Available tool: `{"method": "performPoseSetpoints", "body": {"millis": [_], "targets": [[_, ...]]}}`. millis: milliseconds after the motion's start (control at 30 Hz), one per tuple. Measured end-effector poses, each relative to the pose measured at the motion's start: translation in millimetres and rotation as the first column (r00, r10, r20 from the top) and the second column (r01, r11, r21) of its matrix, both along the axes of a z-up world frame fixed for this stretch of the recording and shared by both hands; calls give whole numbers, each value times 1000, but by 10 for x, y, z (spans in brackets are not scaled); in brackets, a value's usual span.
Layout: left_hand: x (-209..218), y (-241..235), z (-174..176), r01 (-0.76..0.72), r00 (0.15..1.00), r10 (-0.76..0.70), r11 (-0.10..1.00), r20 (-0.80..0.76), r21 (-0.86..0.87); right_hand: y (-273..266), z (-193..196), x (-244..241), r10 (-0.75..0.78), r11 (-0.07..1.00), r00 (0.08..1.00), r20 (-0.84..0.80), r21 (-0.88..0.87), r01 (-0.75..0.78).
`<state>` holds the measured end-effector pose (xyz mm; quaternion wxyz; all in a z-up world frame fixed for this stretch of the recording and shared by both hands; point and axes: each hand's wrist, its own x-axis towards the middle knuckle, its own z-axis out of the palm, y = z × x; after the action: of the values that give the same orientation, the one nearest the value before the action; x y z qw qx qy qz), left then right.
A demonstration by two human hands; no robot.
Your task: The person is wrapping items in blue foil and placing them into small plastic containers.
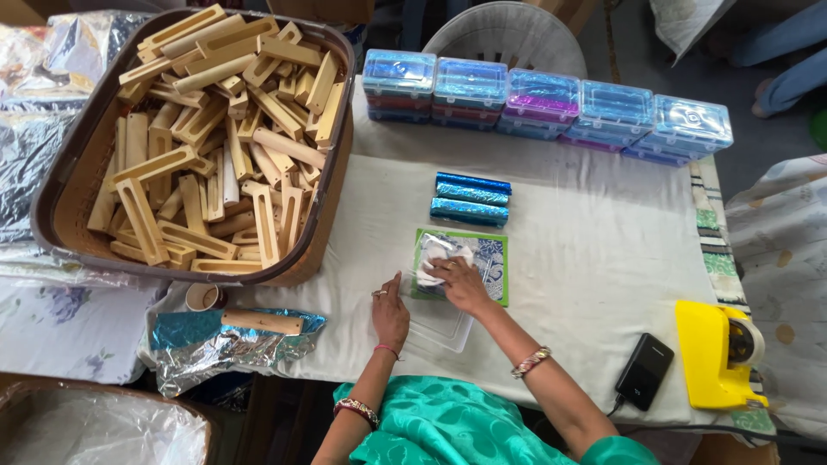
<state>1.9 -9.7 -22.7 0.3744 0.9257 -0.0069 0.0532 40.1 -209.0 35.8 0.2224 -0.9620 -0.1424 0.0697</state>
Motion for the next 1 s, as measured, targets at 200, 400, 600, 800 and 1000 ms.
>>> {"method": "performPoseSetpoints", "body": {"millis": [200,400,600,800,1000], "targets": [[-12,73,-209,-11,996,23,989,80,-150,-1031,-148,-389,-259,941,937,235,279,191],[-37,228,-133,-21,990,88,868,112,-497,-1579,501,-683,-598,781,801,20,-210,588],[35,241,-349,-211,977,198,840,-80,-501,-1552,152,-443,-530,796,839,122,-267,543],[40,295,-107,-194,981,162,841,-106,-506,-925,10,382,-404,909,888,221,-13,417],[2,311,109,-168,986,156,849,-66,-501,-654,-57,914,-307,935,892,331,-71,348]]}}
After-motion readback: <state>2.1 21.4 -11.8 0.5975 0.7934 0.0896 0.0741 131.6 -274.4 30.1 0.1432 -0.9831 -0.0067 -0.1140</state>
